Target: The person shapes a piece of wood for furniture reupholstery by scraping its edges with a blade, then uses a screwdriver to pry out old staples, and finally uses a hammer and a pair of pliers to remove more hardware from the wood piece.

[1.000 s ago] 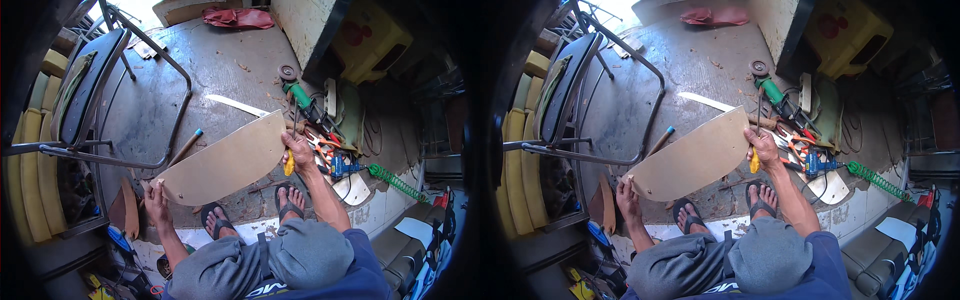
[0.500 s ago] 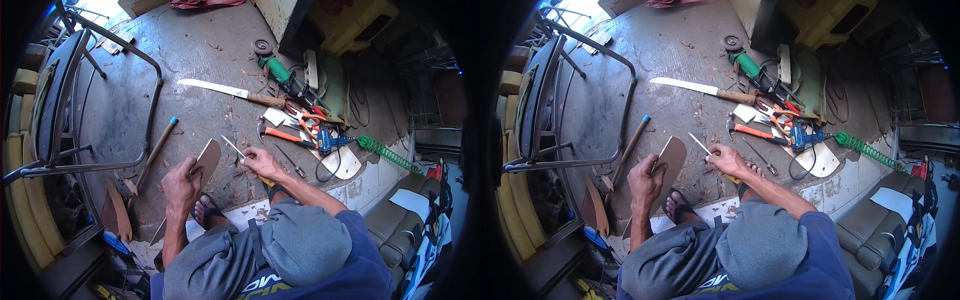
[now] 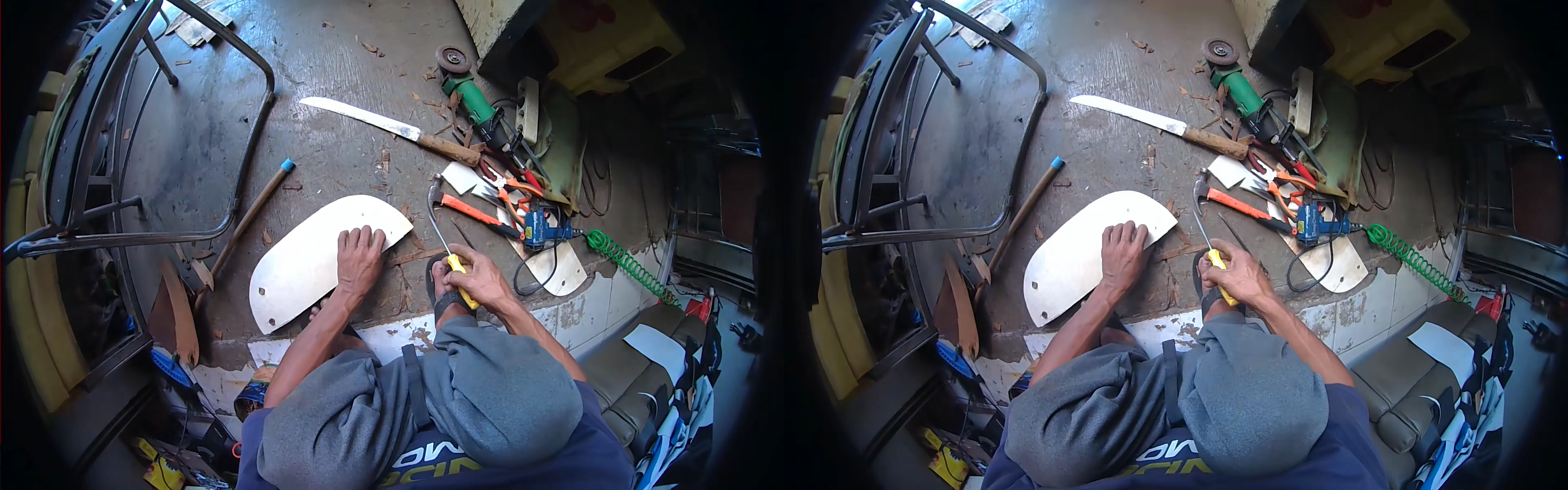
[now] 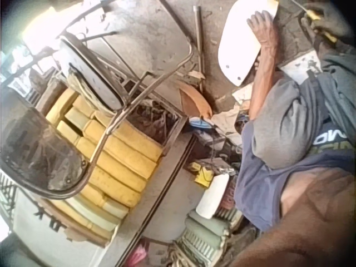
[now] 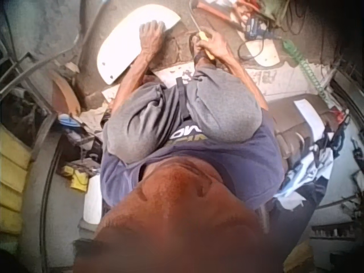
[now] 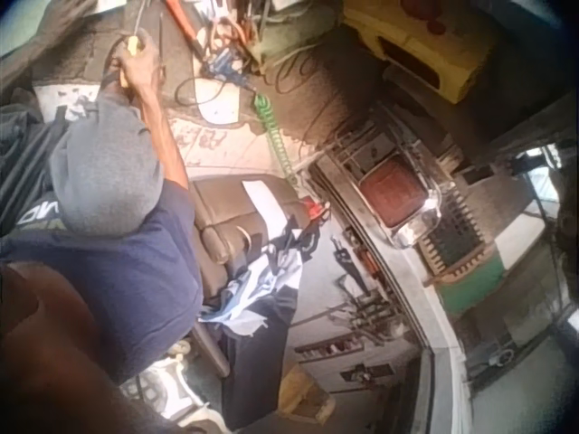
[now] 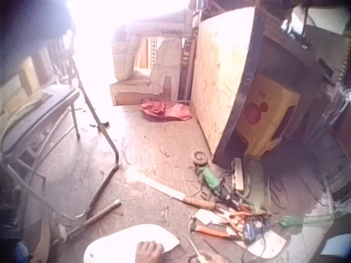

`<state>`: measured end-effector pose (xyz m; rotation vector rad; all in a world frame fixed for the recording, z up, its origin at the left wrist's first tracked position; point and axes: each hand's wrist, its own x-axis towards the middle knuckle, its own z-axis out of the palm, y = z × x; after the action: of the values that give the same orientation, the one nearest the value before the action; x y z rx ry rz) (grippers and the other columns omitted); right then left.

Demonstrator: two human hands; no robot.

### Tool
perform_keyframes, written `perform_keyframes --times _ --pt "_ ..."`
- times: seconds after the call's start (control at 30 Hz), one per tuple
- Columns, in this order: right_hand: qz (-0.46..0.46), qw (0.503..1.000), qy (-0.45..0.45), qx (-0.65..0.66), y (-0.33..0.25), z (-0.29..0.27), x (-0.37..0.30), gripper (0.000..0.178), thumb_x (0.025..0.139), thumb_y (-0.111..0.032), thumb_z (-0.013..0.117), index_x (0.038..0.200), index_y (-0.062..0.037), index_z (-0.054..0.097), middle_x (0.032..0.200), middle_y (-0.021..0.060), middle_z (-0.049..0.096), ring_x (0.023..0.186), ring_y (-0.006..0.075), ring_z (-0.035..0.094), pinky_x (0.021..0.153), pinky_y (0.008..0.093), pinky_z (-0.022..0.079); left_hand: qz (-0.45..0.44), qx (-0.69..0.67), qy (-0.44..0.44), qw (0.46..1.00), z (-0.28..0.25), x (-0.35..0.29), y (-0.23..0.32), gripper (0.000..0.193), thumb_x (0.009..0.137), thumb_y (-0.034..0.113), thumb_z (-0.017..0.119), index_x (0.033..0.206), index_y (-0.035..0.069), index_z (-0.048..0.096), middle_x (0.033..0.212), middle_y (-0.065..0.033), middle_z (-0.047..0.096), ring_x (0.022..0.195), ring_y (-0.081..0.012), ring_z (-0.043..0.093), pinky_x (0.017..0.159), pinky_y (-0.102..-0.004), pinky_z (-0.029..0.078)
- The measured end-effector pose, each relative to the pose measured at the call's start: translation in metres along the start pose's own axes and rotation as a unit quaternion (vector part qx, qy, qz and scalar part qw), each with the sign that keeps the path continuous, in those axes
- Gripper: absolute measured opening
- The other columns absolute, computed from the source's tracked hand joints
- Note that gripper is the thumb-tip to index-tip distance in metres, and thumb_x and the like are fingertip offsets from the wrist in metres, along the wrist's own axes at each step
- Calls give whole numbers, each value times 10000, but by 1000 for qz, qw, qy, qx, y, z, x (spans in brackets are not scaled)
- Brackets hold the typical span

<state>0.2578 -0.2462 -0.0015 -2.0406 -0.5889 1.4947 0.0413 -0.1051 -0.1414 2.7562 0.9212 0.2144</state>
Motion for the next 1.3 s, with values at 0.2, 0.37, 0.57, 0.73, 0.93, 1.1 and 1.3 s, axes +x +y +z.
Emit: perform_keyframes --times 0.2,0.37,0.57,0.73,0.93,1.1,1.3 --pt "-100 971 -33 -215 -3 5 5 496 943 -196 550 1419 -83 631 949 216 746 873 348 749 858 437 586 -10 -68 -38 997 4 -2 -11 490 877 364 773 1287 132 637 1404 -150 558 1410 -343 453 1184 -658 266" --pt "-173 942 -6 -288 -8 16 21 451 944 -188 538 1359 -74 671 1062 295 720 949 472 712 897 520 566 -14 -78 -9 997 8 -8 -13 513 883 346 767 1367 223 653 1416 -145 568 1421 -347 455 1189 -656 262" --pt "-151 901 -21 -406 -35 18 31 386 926 -178 567 1247 -47 734 1039 291 731 940 469 723 868 540 583 -23 -91 -17 995 7 -6 -10 484 886 325 762 1355 236 680 1410 -148 572 1416 -347 459 1195 -662 252" --pt "-144 776 -100 -606 -104 57 51 305 908 -175 635 1140 -47 786 1002 208 783 943 359 779 830 477 628 -32 -102 0 994 14 -9 -11 459 896 325 747 1341 229 692 1424 -148 561 1425 -349 449 1204 -667 232" --pt "-99 754 -28 -649 -107 132 68 282 987 -183 566 1078 -59 802 1064 205 780 903 332 784 749 465 632 -28 -96 25 995 28 -15 -20 448 903 324 705 1335 207 698 1401 -159 572 1428 -357 457 1209 -684 210" --pt "103 795 -189 -567 -155 44 124 314 883 -168 637 1114 -4 772 856 107 774 649 224 716 604 382 582 -33 -140 34 989 20 -12 -9 446 920 323 694 1348 195 686 1407 -163 557 1432 -362 442 1226 -677 195" --pt "-31 890 -170 -421 -58 -19 92 520 927 -290 596 1416 -121 649 957 212 771 867 307 754 872 402 588 -20 -150 66 986 35 -14 -10 469 935 333 689 1378 180 661 1443 -156 517 1464 -357 391 1239 -677 165"
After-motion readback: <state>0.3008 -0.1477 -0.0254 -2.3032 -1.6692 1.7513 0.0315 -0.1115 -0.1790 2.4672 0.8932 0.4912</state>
